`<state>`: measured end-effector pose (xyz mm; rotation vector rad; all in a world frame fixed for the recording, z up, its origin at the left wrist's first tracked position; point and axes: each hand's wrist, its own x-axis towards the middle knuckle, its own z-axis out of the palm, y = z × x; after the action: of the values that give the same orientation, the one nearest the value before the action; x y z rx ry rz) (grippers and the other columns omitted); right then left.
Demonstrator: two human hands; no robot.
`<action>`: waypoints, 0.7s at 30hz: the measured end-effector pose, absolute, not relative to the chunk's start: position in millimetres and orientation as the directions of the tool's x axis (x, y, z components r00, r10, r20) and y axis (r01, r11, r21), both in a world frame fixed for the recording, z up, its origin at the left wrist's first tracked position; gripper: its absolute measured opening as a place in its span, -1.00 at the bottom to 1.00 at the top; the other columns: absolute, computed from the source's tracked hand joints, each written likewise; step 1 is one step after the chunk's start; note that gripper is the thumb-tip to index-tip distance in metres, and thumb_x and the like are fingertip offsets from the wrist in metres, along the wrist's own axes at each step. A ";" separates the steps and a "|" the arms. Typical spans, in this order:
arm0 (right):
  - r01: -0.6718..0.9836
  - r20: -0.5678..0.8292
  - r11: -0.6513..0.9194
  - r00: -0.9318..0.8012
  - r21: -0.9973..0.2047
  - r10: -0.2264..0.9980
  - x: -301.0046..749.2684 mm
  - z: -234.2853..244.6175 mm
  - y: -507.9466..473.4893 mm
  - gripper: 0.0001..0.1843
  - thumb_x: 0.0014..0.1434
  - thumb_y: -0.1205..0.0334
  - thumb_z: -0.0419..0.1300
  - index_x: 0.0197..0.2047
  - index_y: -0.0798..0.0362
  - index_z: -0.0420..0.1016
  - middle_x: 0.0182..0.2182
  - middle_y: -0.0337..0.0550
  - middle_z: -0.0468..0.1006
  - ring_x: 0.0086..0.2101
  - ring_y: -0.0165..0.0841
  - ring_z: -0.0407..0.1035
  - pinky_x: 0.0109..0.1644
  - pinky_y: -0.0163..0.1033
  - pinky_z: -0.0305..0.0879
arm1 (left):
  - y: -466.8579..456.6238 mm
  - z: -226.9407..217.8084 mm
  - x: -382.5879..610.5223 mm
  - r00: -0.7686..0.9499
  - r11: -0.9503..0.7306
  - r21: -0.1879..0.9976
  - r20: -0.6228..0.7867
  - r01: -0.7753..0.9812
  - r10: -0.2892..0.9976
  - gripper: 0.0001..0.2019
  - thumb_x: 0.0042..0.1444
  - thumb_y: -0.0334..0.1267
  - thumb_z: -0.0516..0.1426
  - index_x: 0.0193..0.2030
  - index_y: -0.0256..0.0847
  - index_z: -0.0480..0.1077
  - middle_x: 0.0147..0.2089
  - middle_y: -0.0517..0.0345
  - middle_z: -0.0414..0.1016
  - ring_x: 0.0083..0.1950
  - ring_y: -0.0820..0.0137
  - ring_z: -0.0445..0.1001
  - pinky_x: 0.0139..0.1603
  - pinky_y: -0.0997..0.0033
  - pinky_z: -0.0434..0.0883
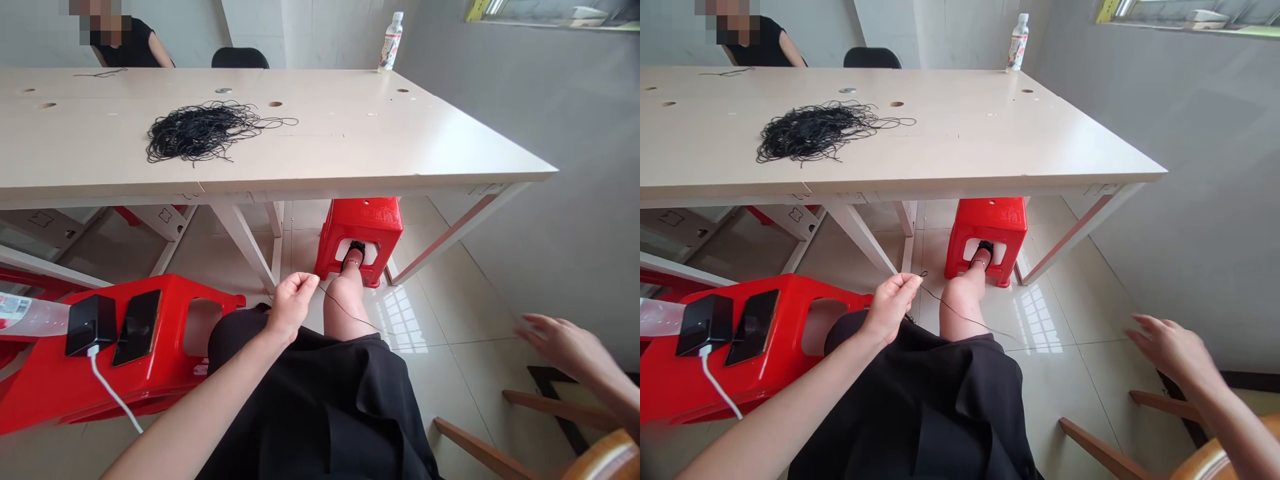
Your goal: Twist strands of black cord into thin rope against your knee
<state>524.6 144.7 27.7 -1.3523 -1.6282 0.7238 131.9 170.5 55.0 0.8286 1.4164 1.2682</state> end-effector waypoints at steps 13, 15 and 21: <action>-0.217 0.030 -0.016 -0.207 -0.976 0.978 334.3 46.2 187.8 -0.82 0.15 0.10 0.17 -0.35 0.04 0.42 -0.37 -0.22 0.48 -0.47 -0.52 0.32 -0.45 -0.36 0.31 | 157.4 66.4 177.9 0.066 0.159 0.983 -0.165 0.088 0.984 -0.84 0.00 -0.20 0.19 -0.48 -0.25 0.43 -0.49 0.18 0.43 -0.43 0.47 0.33 -0.36 0.50 0.26; -0.293 0.021 -0.041 -0.205 -0.955 0.978 342.1 42.7 188.8 -0.82 0.14 0.10 0.18 -0.21 -0.02 0.41 -0.09 -0.15 0.47 -0.42 -0.52 0.33 -0.44 -0.35 0.32 | 159.1 66.4 178.0 0.055 0.170 0.981 -0.175 0.089 0.983 -0.83 0.00 -0.20 0.18 -0.49 -0.25 0.42 -0.51 0.19 0.42 -0.44 0.48 0.32 -0.37 0.50 0.25; -0.013 0.046 0.045 -0.486 -0.999 0.873 338.3 50.7 186.4 -0.72 0.11 0.12 0.21 -0.11 0.01 0.49 -0.35 -0.19 0.52 -0.49 -0.50 0.29 -0.43 -0.32 0.32 | 162.3 71.2 172.1 0.104 0.127 0.983 -0.141 0.136 0.985 -0.81 0.03 -0.16 0.16 -0.47 -0.25 0.41 -0.47 0.17 0.43 -0.40 0.48 0.35 -0.34 0.50 0.28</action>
<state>338.3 186.4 50.7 -0.8880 -1.5929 1.5339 172.1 162.3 71.2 1.2527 1.2783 0.9627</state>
